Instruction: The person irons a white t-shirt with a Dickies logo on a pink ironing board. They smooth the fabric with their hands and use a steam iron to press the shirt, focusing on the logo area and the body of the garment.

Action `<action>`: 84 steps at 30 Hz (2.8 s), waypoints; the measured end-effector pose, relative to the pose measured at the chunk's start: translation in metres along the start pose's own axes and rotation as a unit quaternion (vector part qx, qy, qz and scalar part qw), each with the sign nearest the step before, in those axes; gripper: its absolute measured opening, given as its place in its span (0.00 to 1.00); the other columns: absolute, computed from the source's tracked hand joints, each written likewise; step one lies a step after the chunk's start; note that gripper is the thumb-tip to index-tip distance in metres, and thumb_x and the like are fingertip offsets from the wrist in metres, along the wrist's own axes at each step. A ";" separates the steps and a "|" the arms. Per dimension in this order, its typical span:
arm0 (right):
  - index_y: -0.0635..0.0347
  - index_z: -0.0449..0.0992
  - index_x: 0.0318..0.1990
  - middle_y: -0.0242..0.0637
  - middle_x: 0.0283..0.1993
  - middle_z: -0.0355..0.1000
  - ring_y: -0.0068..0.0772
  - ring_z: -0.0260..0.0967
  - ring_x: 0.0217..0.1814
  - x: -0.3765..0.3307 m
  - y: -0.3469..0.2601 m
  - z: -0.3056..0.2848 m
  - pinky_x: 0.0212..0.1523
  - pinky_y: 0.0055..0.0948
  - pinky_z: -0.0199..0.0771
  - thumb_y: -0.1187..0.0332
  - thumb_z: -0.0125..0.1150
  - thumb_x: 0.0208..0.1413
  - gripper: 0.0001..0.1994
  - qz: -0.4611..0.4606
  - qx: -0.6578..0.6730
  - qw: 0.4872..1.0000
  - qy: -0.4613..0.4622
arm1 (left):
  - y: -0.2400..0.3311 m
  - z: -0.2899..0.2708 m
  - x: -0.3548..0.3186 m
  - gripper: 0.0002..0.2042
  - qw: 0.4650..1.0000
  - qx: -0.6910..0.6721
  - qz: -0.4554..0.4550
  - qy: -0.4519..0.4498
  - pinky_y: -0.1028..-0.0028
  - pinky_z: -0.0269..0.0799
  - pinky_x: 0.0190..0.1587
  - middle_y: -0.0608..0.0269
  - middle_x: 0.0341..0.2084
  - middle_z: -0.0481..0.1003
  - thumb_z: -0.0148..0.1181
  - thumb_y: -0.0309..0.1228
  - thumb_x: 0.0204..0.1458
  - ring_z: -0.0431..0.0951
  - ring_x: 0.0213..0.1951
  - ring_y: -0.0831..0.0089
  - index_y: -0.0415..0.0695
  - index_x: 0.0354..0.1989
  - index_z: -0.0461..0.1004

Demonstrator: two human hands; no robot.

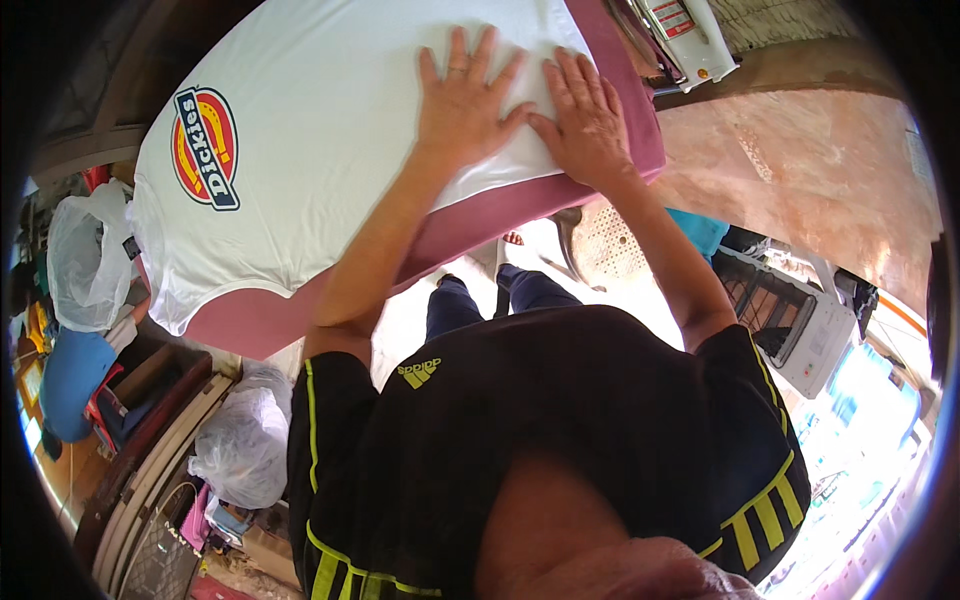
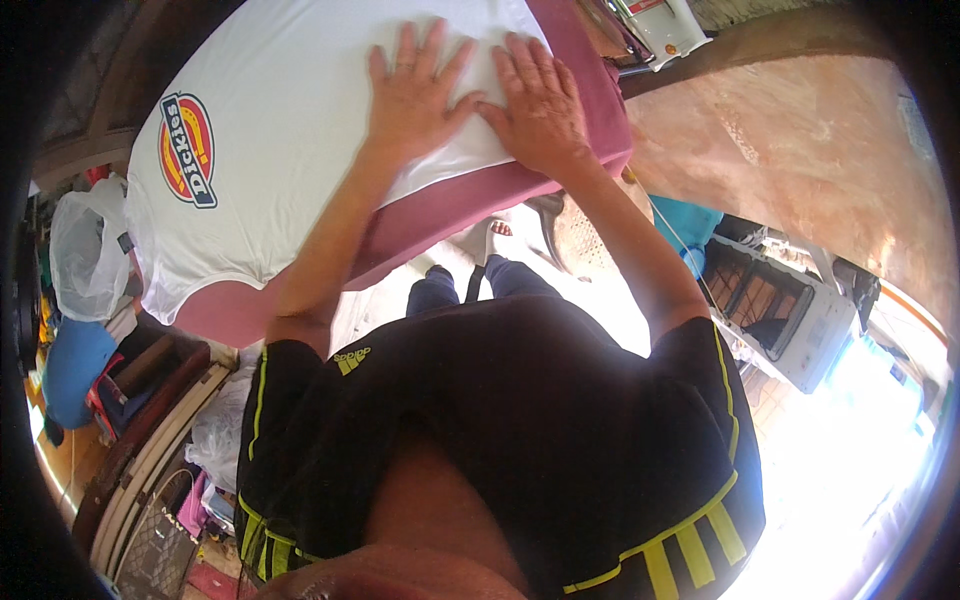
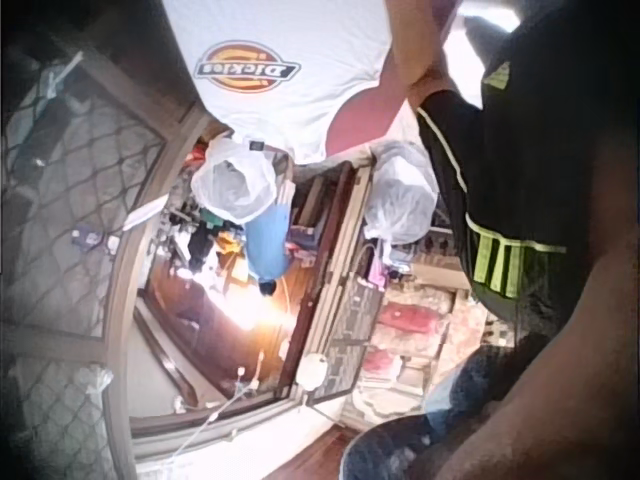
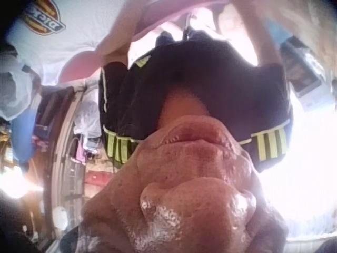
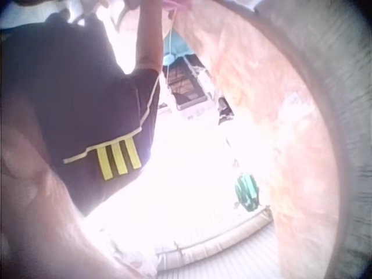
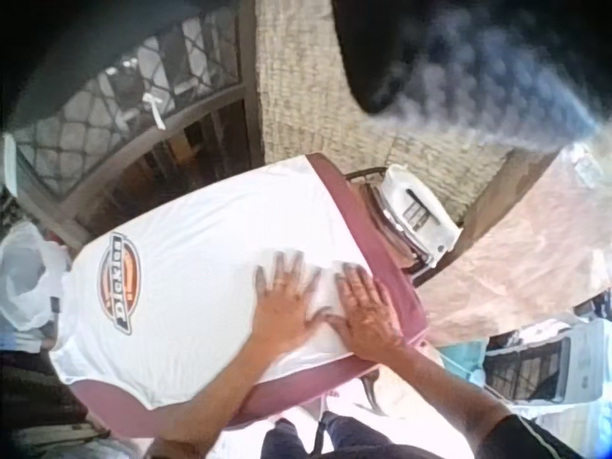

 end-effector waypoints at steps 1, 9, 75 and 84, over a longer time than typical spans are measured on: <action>0.52 0.59 0.69 0.39 0.75 0.48 0.47 0.44 0.77 -0.010 0.011 -0.003 0.71 0.52 0.46 0.50 0.55 0.60 0.32 -0.010 -0.016 1.000 -0.005 | 0.024 0.003 0.000 0.28 1.000 -0.017 0.020 0.001 0.32 0.47 0.61 0.54 0.69 0.55 0.53 0.50 0.57 0.53 0.69 0.46 0.57 0.66 0.64; 0.64 0.72 0.55 0.47 0.56 0.72 0.53 0.68 0.58 0.029 0.129 -0.106 0.57 0.41 0.69 0.71 0.62 0.57 0.18 -0.074 0.076 0.987 0.122 | 0.119 -0.004 -0.048 0.29 0.980 -0.098 0.094 -0.145 0.40 0.39 0.69 0.60 0.73 0.48 0.46 0.50 0.62 0.43 0.74 0.54 0.51 0.69 0.59; 0.66 0.66 0.44 0.55 0.20 0.70 0.61 0.72 0.23 0.139 -0.114 -0.020 0.23 0.49 0.73 0.61 0.57 0.62 0.15 -0.051 0.095 0.992 0.073 | -0.256 -0.120 -0.215 0.33 0.902 0.145 -0.403 0.060 0.36 0.40 0.64 0.47 0.69 0.56 0.49 0.60 0.54 0.49 0.69 0.38 0.58 0.67 0.64; 0.64 0.64 0.46 0.53 0.24 0.74 0.58 0.75 0.27 0.084 -0.062 -0.063 0.28 0.50 0.76 0.58 0.57 0.62 0.18 -0.020 0.031 0.998 -0.046 | -0.251 -0.117 -0.209 0.33 0.895 0.140 -0.422 0.044 0.40 0.40 0.65 0.52 0.71 0.54 0.50 0.59 0.54 0.49 0.70 0.40 0.63 0.68 0.63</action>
Point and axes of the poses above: each hand's wrist, its own x-axis towards the middle knuckle, its own z-axis out of the palm, y = z × x, the point moved 5 cm from there along x, towards the middle knuckle
